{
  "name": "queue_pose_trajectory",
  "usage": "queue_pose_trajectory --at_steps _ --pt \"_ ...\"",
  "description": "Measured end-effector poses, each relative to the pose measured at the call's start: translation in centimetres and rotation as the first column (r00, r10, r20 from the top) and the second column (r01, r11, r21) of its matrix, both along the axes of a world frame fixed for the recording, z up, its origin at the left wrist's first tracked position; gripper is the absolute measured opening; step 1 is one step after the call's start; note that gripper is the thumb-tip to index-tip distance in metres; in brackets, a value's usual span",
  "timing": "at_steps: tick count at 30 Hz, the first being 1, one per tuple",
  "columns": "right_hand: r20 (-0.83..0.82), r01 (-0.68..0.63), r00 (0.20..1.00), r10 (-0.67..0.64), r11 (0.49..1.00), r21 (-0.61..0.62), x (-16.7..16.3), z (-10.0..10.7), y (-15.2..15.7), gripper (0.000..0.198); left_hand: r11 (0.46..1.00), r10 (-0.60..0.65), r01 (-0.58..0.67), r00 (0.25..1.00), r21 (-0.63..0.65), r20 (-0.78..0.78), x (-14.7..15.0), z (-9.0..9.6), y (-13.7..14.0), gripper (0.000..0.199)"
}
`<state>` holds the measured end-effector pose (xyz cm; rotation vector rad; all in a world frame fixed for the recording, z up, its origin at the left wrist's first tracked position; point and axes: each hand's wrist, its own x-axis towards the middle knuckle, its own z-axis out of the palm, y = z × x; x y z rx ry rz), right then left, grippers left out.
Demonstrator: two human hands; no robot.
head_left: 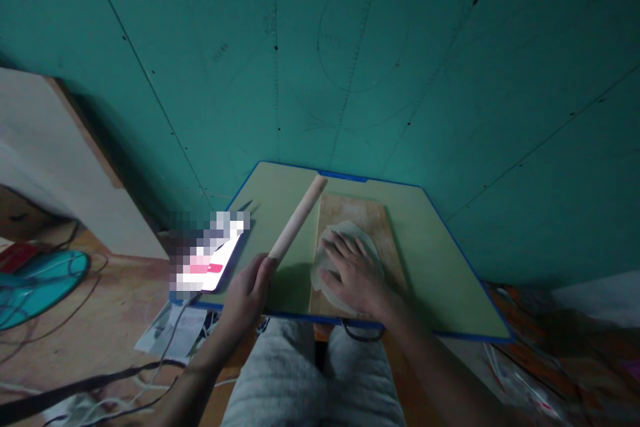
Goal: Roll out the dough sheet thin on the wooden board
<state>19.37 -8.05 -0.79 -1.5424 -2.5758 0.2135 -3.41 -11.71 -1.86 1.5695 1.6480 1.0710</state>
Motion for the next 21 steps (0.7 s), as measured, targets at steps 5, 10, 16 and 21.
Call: queue_pose_trajectory --at_steps 5,10,16,21 --pt "0.024 -0.048 0.999 0.048 0.999 -0.006 -0.3 0.1 1.2 0.061 1.000 -0.002 0.001 0.999 -0.010 -0.038 0.1 0.0 0.0 0.045" --pt "0.021 -0.091 0.996 0.091 0.996 -0.006 -0.4 0.1 2.1 0.059 1.000 0.007 -0.007 0.998 0.001 -0.065 0.2 0.1 -0.1 0.045" --pt "0.031 -0.074 0.997 0.073 0.997 0.002 0.1 0.5 1.5 0.058 1.000 -0.005 0.005 0.998 0.007 -0.067 0.2 0.1 -0.1 0.045" --pt "0.019 -0.085 0.996 0.084 0.996 0.027 1.2 0.5 1.9 0.055 1.000 -0.002 0.002 0.998 0.008 -0.066 0.1 0.0 -0.2 0.045"
